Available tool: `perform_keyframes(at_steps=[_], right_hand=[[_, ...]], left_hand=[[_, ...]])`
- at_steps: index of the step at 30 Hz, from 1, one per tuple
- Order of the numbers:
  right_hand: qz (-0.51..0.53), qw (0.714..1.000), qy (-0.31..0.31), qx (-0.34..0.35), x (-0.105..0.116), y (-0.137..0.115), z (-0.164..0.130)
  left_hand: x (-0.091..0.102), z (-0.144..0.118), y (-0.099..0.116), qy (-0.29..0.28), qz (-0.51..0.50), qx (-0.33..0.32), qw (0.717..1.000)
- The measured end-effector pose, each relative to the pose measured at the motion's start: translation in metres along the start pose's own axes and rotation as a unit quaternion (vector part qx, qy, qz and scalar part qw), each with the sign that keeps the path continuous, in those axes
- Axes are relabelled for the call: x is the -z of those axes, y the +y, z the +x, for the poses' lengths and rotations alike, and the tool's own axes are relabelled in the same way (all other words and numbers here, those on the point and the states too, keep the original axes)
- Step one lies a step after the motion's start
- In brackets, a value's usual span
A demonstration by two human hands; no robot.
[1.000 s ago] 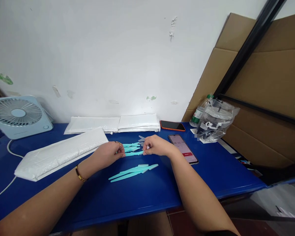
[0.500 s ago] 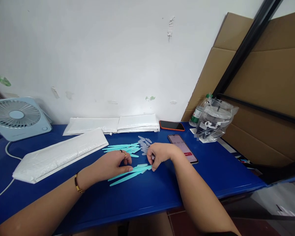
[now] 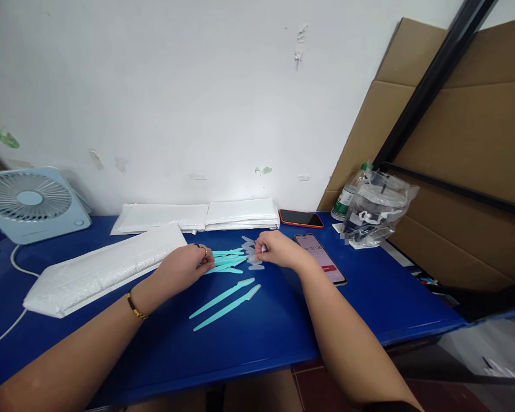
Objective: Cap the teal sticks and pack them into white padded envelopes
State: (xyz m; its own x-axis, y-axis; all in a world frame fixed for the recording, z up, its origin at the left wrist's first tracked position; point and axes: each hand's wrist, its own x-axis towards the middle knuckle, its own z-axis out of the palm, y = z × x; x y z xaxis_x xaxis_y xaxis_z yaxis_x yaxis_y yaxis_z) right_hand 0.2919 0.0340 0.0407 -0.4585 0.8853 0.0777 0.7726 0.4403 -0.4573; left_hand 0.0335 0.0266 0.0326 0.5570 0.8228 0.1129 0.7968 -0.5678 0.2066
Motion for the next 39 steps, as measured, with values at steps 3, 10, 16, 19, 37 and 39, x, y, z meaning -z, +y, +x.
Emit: perform_keyframes(at_steps=[3,10,16,19,37,39], right_hand=[[0.009,0.999,0.025,-0.025,0.001,0.001,0.000],[0.014,0.983,-0.148,0.103,-0.010,-0.022,-0.002],[0.008,0.983,-0.156,0.098,-0.015,-0.027,0.001],[0.017,0.992,-0.092,0.085,-0.010,-0.019,0.001],[0.122,0.977,-0.167,0.047,0.007,-0.024,-0.010],[0.182,0.969,-0.164,0.029,0.001,-0.025,-0.009]], left_hand=[[0.003,-0.001,-0.002,0.014,-0.005,0.028,1.000],[-0.004,-0.015,0.024,-0.065,-0.077,-0.034,0.994],[-0.011,-0.012,0.021,-0.075,-0.060,-0.027,0.995],[-0.003,-0.006,0.011,-0.043,-0.043,-0.009,0.998],[-0.007,-0.021,0.032,-0.073,-0.078,-0.044,0.993],[-0.002,-0.017,0.024,-0.048,-0.085,-0.024,0.995]])
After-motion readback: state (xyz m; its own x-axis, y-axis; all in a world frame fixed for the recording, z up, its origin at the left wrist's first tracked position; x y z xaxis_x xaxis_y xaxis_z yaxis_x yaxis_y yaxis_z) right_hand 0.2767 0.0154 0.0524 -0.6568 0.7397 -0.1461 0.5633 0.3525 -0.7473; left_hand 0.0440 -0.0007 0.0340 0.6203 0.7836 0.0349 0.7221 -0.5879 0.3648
